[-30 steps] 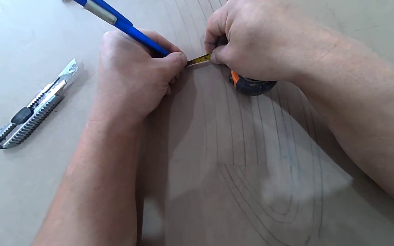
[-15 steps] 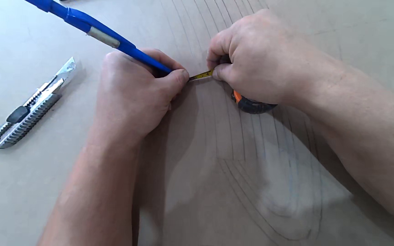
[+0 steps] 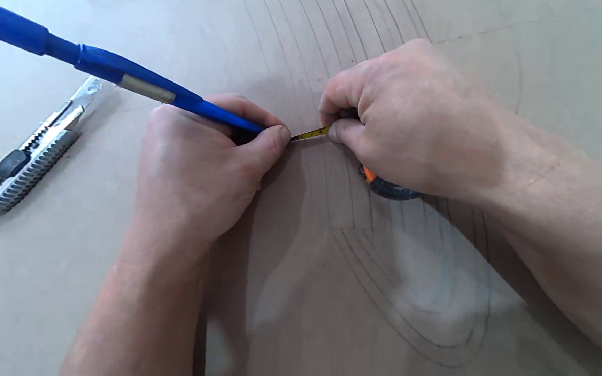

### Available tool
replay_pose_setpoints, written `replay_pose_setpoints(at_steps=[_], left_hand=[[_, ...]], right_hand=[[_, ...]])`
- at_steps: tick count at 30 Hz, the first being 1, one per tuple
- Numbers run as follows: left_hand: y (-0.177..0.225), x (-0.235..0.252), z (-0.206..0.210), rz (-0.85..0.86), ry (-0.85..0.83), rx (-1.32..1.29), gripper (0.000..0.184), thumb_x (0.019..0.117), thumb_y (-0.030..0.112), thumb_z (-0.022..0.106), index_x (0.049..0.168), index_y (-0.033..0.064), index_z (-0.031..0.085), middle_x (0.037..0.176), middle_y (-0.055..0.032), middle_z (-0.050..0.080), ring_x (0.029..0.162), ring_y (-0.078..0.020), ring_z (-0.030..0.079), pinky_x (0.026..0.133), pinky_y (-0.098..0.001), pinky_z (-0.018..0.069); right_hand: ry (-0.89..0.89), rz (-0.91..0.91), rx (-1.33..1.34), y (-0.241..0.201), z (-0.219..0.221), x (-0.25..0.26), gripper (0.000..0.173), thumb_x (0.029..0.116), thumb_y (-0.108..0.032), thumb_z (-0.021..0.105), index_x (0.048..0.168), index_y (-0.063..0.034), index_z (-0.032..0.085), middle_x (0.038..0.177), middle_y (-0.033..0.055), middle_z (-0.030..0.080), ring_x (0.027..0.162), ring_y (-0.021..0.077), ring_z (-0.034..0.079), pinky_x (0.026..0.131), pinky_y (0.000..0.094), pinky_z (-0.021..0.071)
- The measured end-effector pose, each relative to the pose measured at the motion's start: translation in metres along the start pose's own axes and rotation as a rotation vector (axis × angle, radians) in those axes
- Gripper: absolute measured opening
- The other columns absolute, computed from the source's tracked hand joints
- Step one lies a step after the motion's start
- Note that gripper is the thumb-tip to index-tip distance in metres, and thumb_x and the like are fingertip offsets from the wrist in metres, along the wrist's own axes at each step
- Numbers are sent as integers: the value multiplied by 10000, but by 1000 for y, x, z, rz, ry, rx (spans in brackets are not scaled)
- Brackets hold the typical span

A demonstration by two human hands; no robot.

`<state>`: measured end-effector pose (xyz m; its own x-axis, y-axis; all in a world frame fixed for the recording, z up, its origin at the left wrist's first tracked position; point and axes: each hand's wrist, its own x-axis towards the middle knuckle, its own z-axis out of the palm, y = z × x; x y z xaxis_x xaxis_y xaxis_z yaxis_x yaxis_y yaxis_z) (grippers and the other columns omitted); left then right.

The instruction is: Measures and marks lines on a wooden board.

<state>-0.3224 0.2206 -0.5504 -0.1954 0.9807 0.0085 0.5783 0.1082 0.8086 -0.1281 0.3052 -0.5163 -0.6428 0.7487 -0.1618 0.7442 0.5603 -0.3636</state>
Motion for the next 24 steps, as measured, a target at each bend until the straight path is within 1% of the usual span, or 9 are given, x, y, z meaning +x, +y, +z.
replay_pose_setpoints(at_steps=[10,17,20,24], left_hand=[[-3,-19,-1,9,-24,-2,29,916,215,770,928,198,750,727,61,712,523,-73,637,413,-234,519],[-7,-33,-1,29,-39,-2,34,918,246,762,936,218,753,720,76,704,523,-64,627,413,-230,505],[-7,-40,-1,24,-45,-11,43,920,258,761,942,222,754,727,82,708,530,-57,627,420,-221,505],[-8,-48,-1,38,-50,6,54,915,278,759,945,235,751,730,98,703,536,-45,624,426,-217,506]], right_hand=[[42,-8,4,-6,10,-21,128,1011,-277,622,939,-288,728,797,-129,655,714,20,613,577,280,470],[80,-27,3,-9,20,-36,120,987,-268,630,927,-286,733,824,-125,662,733,29,619,585,289,475],[88,-32,-5,-11,24,-43,128,986,-266,624,914,-283,729,810,-123,653,718,36,614,569,294,465],[80,-28,-26,-15,27,-51,134,993,-276,617,922,-280,730,831,-118,661,739,48,622,583,303,470]])
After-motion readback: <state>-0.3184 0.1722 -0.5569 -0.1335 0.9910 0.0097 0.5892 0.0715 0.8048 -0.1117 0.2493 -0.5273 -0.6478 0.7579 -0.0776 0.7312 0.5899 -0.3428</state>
